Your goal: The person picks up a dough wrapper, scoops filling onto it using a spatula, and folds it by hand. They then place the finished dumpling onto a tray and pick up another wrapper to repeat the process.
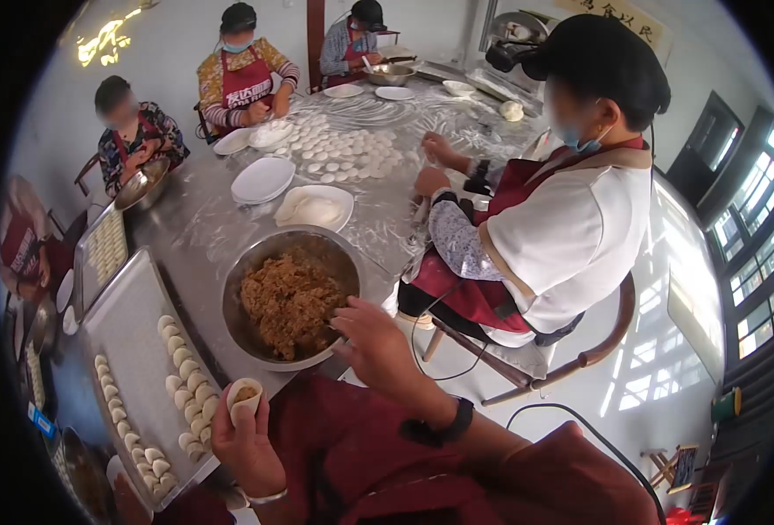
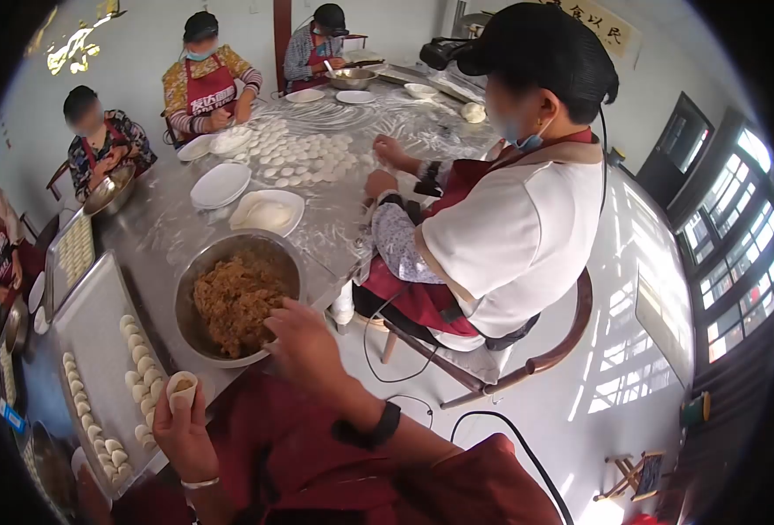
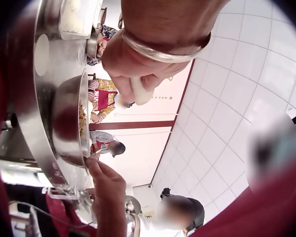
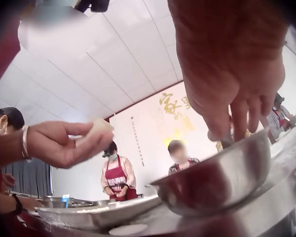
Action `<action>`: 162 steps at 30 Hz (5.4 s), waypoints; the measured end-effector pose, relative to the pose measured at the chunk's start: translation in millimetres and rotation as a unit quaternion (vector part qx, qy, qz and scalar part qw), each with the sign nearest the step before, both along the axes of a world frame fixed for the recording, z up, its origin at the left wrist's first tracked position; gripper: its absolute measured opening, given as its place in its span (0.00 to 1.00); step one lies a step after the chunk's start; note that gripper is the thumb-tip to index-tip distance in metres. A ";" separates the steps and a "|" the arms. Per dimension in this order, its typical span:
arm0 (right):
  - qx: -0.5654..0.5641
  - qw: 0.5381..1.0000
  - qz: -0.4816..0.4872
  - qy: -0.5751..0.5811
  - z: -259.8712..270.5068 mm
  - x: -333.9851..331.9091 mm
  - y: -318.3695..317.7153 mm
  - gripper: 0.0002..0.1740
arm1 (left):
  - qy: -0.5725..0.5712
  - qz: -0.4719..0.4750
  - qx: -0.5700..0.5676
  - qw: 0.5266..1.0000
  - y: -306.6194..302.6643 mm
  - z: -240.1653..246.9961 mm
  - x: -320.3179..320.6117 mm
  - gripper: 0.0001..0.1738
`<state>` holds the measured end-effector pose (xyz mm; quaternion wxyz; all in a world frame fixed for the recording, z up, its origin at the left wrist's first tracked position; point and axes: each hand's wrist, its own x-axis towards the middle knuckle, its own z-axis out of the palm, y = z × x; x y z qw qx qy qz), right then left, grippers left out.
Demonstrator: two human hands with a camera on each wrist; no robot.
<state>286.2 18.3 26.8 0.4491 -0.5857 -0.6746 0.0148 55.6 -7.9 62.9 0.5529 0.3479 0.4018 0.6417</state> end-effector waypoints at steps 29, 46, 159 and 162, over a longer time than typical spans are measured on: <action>-0.149 0.801 0.267 0.514 24.6 -135.3 -18.2 0.15 | -0.024 0.126 0.067 0.989 -18.4 -2.4 -2.1 0.20; -0.118 0.866 0.279 0.397 23.9 -117.4 -18.8 0.15 | 0.028 0.108 0.031 0.993 -32.8 -6.4 -4.7 0.20; -0.107 0.848 0.449 0.262 11.7 -95.9 -17.3 0.13 | 0.067 -0.127 -0.005 0.990 -46.2 -0.3 -15.1 0.33; -0.112 0.849 0.429 0.287 13.1 -100.2 -19.2 0.10 | 0.065 -0.128 -0.007 0.990 -43.9 -0.9 -16.5 0.34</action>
